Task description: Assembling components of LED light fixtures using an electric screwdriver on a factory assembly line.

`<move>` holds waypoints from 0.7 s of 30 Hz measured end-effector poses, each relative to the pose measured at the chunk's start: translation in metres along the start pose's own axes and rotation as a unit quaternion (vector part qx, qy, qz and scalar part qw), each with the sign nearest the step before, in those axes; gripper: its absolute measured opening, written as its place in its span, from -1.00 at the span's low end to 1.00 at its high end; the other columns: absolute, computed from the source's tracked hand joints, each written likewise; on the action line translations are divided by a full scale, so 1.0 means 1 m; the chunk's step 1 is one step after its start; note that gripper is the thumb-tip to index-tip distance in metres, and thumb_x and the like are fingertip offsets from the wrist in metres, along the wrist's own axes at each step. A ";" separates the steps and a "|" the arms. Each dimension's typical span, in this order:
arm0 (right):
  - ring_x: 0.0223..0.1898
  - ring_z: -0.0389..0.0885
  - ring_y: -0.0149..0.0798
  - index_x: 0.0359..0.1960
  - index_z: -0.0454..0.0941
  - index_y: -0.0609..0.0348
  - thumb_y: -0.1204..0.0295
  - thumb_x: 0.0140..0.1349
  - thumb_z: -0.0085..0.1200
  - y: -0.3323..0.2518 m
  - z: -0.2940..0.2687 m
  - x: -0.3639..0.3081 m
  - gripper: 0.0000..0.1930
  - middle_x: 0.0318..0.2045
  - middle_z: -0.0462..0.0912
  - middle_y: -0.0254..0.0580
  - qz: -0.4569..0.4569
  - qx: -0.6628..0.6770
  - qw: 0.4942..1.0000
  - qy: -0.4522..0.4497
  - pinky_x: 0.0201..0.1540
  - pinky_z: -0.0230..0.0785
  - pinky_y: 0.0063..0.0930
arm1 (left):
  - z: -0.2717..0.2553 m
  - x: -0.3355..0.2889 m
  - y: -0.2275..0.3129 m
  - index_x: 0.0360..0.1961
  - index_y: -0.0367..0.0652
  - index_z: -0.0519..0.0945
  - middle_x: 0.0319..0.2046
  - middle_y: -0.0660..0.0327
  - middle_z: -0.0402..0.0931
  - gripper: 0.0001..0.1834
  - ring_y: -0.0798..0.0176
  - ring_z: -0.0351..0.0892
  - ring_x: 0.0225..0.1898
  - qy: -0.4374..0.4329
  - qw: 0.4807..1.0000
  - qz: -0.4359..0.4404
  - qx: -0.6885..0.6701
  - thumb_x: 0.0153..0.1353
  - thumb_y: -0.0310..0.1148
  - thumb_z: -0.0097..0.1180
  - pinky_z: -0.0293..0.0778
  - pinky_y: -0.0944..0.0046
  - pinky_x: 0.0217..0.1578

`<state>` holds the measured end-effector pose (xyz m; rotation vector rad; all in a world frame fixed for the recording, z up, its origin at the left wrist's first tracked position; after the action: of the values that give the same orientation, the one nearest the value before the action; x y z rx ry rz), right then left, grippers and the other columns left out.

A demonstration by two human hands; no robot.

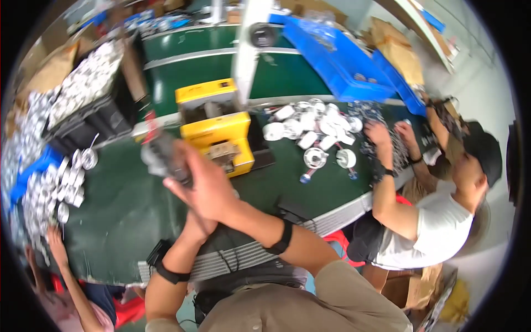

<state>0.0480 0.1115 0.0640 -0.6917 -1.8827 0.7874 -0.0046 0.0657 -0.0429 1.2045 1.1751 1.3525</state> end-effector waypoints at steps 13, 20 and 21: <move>-0.71 0.33 -0.38 0.10 0.15 0.35 0.48 0.32 -0.15 0.011 -0.063 0.025 -0.64 -0.68 0.34 -0.25 -0.035 0.206 0.956 0.204 -0.63 0.31 -0.47 | 0.010 -0.003 0.016 0.06 -0.37 0.34 -0.10 0.11 0.42 -0.71 0.23 0.58 -0.20 0.032 0.965 -0.229 -0.121 0.34 -0.49 -0.11 0.67 0.22 -0.21; -0.72 0.31 -0.38 0.08 0.17 0.36 0.47 0.32 -0.14 0.015 -0.057 0.030 -0.65 -0.69 0.32 -0.25 -0.018 0.198 0.958 0.206 -0.62 0.31 -0.46 | 0.012 -0.002 0.017 0.06 -0.38 0.34 -0.08 0.09 0.42 -0.70 0.21 0.59 -0.21 0.028 0.965 -0.235 -0.115 0.34 -0.49 -0.12 0.67 0.24 -0.22; -0.72 0.31 -0.37 0.07 0.18 0.37 0.47 0.32 -0.14 0.015 -0.056 0.031 -0.66 -0.69 0.32 -0.25 -0.021 0.192 0.960 0.201 -0.62 0.31 -0.45 | 0.012 -0.002 0.016 0.06 -0.38 0.34 -0.08 0.09 0.42 -0.70 0.21 0.59 -0.21 0.030 0.964 -0.236 -0.116 0.34 -0.49 -0.12 0.67 0.24 -0.22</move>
<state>0.0893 0.1565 0.0889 -0.5156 -1.3251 0.8785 0.0063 0.0632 -0.0264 0.6655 1.2124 1.1263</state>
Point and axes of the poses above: each hand's wrist, its own x-axis towards the middle knuckle, its own z-axis out of the palm, y = z × x, the point moved 4 cm from there along x, towards the middle knuckle
